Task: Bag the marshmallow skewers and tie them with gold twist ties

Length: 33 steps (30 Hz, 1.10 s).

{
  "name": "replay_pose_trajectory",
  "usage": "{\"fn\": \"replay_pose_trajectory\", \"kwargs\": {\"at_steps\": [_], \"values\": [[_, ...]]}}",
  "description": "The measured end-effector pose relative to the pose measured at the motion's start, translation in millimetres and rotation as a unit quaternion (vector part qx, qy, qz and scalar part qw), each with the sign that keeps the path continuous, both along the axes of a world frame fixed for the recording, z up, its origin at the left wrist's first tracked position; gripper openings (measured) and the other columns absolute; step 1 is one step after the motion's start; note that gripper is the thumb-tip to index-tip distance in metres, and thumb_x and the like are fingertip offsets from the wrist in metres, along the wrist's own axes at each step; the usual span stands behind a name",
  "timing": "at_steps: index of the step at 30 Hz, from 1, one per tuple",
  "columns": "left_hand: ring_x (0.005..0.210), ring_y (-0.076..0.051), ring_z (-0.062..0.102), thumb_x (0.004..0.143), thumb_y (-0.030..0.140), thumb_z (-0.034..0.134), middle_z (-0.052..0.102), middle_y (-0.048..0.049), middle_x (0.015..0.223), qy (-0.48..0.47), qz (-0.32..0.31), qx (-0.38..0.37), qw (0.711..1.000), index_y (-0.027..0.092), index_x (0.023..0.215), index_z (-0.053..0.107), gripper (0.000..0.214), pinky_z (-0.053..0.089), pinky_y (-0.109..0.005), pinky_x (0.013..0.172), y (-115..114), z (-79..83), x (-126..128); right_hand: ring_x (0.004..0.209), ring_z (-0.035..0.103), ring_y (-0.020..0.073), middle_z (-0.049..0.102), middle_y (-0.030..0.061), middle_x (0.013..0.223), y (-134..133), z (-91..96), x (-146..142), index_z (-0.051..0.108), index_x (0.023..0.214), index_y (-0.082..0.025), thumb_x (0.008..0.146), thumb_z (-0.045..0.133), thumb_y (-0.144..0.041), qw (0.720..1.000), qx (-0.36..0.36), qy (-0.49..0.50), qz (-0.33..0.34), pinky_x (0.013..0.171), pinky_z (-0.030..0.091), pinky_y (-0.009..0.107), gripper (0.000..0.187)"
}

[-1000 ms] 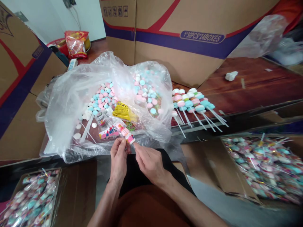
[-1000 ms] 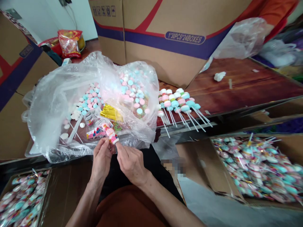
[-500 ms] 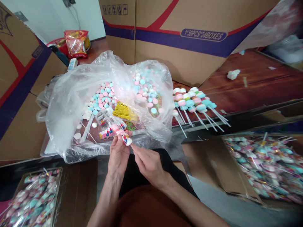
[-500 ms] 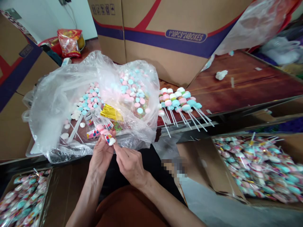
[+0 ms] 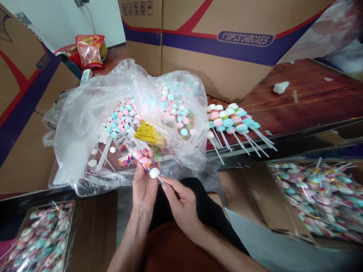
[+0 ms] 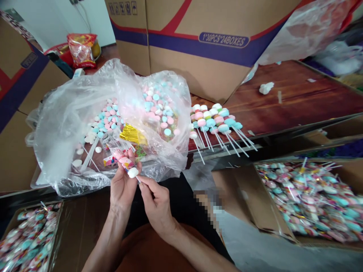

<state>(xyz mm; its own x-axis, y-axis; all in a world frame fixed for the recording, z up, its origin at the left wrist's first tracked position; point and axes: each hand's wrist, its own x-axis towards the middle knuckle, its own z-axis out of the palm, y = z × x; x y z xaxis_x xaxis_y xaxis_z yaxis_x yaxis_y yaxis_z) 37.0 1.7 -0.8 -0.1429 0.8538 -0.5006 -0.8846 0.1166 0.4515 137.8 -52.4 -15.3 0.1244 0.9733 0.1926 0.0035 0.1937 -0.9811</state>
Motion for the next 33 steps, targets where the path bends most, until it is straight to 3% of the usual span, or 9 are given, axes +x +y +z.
{"fn": "replay_pose_trajectory", "kwargs": {"at_steps": [4,8,12,15,17,21,24,27,33], "values": [[0.124,-0.021,0.062,0.106,0.029,0.037,0.074,-0.0056,0.118,-0.007,0.011,0.004,1.0,0.023,0.105,0.072,0.036,0.049,-0.038,0.103,1.2,7.7,3.3,0.089,0.076,0.0168,0.081,0.004,0.102,-2.3,3.8,2.1,0.079,0.11,-0.023,0.096,0.058,-0.017,0.998,-0.048,0.027,-0.002,0.081,0.062,0.025,0.026],[0.113,-0.021,0.068,0.104,0.035,0.044,0.075,-0.0055,0.105,0.008,-0.002,-0.01,1.0,0.02,0.098,0.072,0.032,0.053,-0.033,0.094,0.7,9.3,4.1,0.087,0.076,0.0164,0.081,0.0043,0.101,0.4,1.1,4.3,0.078,0.11,-0.022,0.096,0.058,-0.016,0.999,-0.029,0.012,0.002,0.079,0.061,0.024,0.026],[0.107,-0.019,0.071,0.105,0.028,0.044,0.074,-0.0026,0.096,0.026,-0.02,-0.024,0.999,0.019,0.092,0.071,0.031,0.053,-0.029,0.09,-2.3,6.6,6.6,0.086,0.077,0.0173,0.08,0.0078,0.101,0.7,-9.3,3.0,0.074,0.117,-0.019,0.096,0.054,-0.009,0.996,0.058,-0.062,0.007,0.077,0.062,0.025,0.031],[0.112,-0.021,0.069,0.104,0.031,0.047,0.073,-0.0034,0.098,0.049,-0.024,-0.021,0.998,0.018,0.091,0.07,0.03,0.052,-0.031,0.094,-5.3,5.2,10.1,0.08,0.076,0.0201,0.079,0.0118,0.096,-1.8,-13.4,1.1,0.067,0.128,-0.013,0.095,0.049,-0.005,0.971,0.154,-0.181,0.008,0.074,0.062,0.029,0.039],[0.112,-0.022,0.069,0.103,0.036,0.048,0.072,-0.004,0.1,0.054,-0.027,-0.02,0.998,0.018,0.093,0.07,0.031,0.052,-0.033,0.096,-6.4,4.8,10.8,0.075,0.075,0.0206,0.078,0.0124,0.09,-2.2,-10.1,2.3,0.064,0.131,-0.011,0.096,0.047,-0.006,0.957,0.168,-0.236,0.025,0.07,0.061,0.031,0.04],[0.101,-0.018,0.071,0.105,0.036,0.043,0.071,-0.0031,0.096,0.037,-0.033,-0.038,0.998,0.018,0.093,0.069,0.034,0.055,-0.03,0.09,-5.6,4.2,7.2,0.076,0.07,0.0175,0.072,0.0084,0.086,7.0,5.4,14.3,0.071,0.112,-0.015,0.1,0.047,-0.015,0.97,0.104,-0.202,0.081,0.069,0.058,0.028,0.027],[0.096,-0.017,0.071,0.105,0.034,0.042,0.07,-0.0034,0.093,0.028,-0.044,-0.042,0.998,0.017,0.092,0.069,0.035,0.056,-0.03,0.086,-4.7,4.3,5.6,0.077,0.067,0.0159,0.069,0.0059,0.084,21.3,10.7,24.3,0.072,0.102,-0.018,0.1,0.048,-0.013,0.979,0.112,-0.169,0.035,0.071,0.056,0.027,0.024],[0.096,-0.018,0.07,0.104,0.036,0.045,0.07,-0.005,0.094,0.028,-0.064,-0.033,0.997,0.016,0.092,0.07,0.034,0.056,-0.032,0.088,-5.2,4.5,8.8,0.076,0.066,0.0158,0.068,0.0062,0.083,33.5,8.0,27.0,0.072,0.103,-0.018,0.099,0.052,-0.011,0.966,0.152,-0.211,-0.01,0.069,0.055,0.027,0.022],[0.099,-0.019,0.069,0.098,0.039,0.057,0.071,-0.0075,0.097,0.045,-0.086,-0.005,0.995,0.014,0.09,0.073,0.03,0.051,-0.035,0.101,-8.4,0.4,15.3,0.074,0.067,0.015,0.069,0.0065,0.084,40.4,2.3,22.8,0.073,0.093,-0.017,0.099,0.053,-0.011,0.929,0.186,-0.32,-0.019,0.068,0.054,0.024,0.022]]}}
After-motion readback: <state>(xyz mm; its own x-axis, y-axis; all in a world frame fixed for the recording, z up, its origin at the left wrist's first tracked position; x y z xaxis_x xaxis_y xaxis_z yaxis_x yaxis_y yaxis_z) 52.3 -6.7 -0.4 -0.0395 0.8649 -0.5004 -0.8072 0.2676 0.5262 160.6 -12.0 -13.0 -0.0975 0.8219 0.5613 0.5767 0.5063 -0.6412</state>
